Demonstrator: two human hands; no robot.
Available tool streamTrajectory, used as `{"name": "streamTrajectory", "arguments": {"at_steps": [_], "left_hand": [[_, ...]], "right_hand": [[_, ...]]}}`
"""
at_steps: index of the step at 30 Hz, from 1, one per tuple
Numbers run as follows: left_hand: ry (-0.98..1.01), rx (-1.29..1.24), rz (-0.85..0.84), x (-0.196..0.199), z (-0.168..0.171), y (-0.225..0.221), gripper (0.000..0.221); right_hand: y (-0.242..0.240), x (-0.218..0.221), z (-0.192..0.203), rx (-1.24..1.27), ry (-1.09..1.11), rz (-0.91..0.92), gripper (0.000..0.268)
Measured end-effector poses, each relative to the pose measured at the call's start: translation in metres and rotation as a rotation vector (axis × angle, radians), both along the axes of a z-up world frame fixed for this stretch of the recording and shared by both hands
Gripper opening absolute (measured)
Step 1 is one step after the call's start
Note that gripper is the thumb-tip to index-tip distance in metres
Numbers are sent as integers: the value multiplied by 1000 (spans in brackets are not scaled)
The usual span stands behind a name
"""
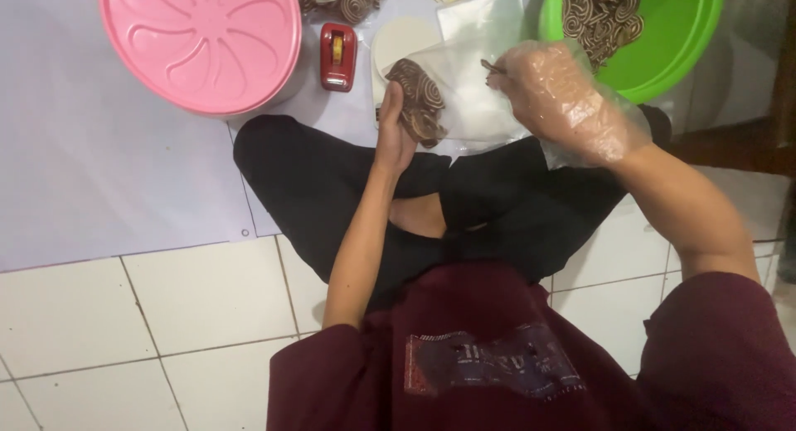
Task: Packaging cookies into plastic bags and weighing them on a scale
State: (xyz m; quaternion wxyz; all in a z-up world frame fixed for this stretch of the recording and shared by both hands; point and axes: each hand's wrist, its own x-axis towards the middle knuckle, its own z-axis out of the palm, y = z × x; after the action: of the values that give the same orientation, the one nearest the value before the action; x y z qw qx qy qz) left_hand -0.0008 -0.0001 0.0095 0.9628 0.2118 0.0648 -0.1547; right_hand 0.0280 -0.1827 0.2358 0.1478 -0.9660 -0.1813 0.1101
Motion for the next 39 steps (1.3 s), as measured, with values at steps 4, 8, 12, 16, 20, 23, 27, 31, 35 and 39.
{"name": "streamTrajectory", "arguments": {"at_steps": [4,8,12,16,20,23,27,31,35,39], "left_hand": [[14,-46,-16,-1,-9,1,38],[0,-77,-3,0,-7,0,43],[-6,-77,11,1,-2,3,41],[10,-73,24,2,-2,3,41],[-6,-99,46,2,-5,3,40],[-14,-89,42,1,-14,1,39],[-11,-65,34,1,-8,0,38],[-10,-79,23,1,-11,1,43],[-96,-16,43,-1,-4,0,32],[-114,-35,34,-1,-11,-4,35]], "right_hand": [[10,0,2,23,-35,37,15],[17,2,15,7,91,-52,19],[14,3,19,-35,92,-74,19],[12,1,32,-12,126,-115,18],[-1,3,23,-41,125,-149,19],[6,-1,31,52,51,-90,17],[11,-8,30,142,32,-23,14],[2,-15,-1,65,-161,91,7],[15,-18,-4,-53,-382,229,5],[28,-12,6,144,-243,241,9]]}}
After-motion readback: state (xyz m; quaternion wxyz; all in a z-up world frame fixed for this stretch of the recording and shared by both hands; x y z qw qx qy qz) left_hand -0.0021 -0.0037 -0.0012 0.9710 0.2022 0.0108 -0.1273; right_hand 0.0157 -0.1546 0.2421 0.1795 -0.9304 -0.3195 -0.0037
